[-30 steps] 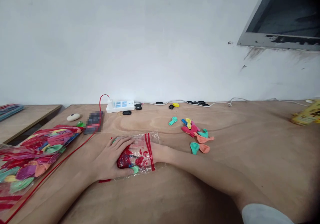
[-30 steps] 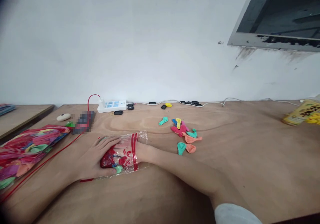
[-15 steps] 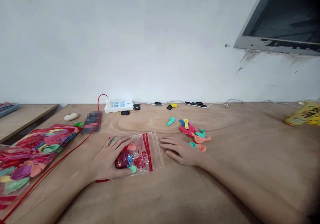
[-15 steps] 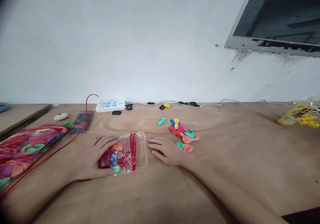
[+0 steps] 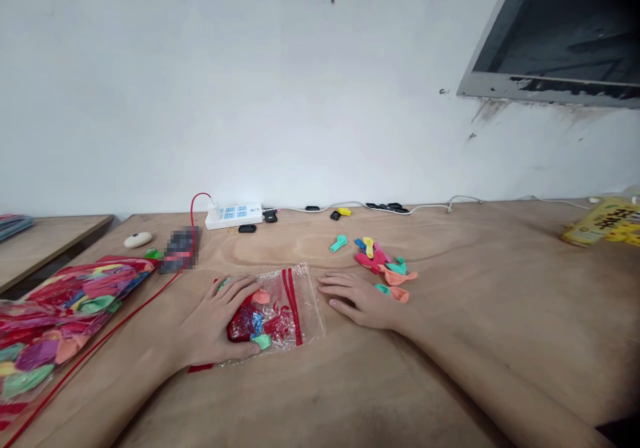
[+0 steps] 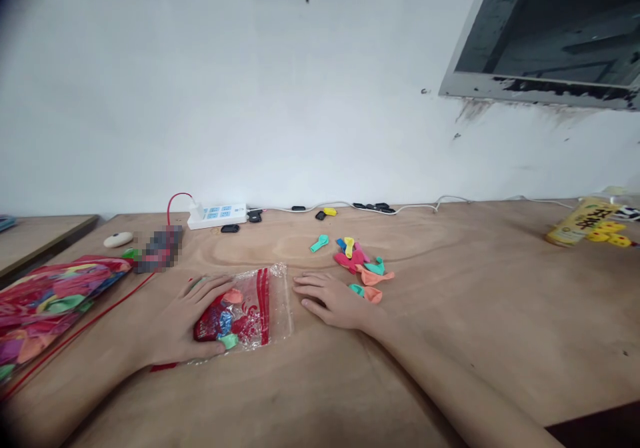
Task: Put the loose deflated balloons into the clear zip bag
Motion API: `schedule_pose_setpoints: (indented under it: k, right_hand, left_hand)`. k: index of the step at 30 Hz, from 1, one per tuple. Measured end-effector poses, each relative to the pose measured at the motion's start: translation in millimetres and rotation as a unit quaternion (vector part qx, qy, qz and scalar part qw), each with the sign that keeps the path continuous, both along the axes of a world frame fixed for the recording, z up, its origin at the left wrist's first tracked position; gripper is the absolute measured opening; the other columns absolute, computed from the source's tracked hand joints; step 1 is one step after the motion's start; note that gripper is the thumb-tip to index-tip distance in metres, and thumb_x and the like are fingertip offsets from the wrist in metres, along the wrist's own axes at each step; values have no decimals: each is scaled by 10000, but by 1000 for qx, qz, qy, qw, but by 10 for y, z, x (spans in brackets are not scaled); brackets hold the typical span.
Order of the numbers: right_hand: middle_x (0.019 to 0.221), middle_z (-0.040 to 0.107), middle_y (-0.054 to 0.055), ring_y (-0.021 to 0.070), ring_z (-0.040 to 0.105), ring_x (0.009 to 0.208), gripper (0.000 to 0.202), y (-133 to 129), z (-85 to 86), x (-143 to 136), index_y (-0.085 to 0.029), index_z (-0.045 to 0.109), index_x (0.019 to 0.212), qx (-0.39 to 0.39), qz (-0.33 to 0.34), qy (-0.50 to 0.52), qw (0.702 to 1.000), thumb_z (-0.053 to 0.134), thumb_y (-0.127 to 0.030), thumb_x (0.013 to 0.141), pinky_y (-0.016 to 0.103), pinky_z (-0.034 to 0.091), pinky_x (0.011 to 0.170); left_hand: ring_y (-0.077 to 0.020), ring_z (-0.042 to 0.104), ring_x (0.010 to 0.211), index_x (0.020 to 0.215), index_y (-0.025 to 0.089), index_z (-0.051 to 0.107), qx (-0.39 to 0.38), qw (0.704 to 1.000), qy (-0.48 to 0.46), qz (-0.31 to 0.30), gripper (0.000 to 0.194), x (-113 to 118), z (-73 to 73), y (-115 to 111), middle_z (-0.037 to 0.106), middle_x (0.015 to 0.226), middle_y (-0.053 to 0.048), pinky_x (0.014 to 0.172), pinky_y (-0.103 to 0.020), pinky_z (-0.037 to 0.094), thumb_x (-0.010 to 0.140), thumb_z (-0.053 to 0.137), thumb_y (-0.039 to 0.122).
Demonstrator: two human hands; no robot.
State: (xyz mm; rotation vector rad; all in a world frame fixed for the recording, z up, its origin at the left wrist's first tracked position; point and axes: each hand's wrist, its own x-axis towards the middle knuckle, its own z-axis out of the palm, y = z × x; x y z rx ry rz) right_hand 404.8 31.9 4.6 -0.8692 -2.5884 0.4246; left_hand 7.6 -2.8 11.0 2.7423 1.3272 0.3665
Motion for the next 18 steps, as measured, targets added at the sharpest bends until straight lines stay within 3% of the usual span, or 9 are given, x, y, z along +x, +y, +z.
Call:
schedule_pose_setpoints:
  k: [18]
  right_hand:
    - [1584, 548, 58, 265, 485, 1497, 411, 6, -28, 4, -277, 615, 1491, -10, -4, 10, 1000, 500, -363, 1106, 513, 411, 1260]
  left_hand:
    - [-411, 447, 1489, 1650, 303, 322, -13, 1000, 8, 3, 1070, 0, 7, 5, 425, 1674, -113, 1258, -632, 256, 796, 724, 807]
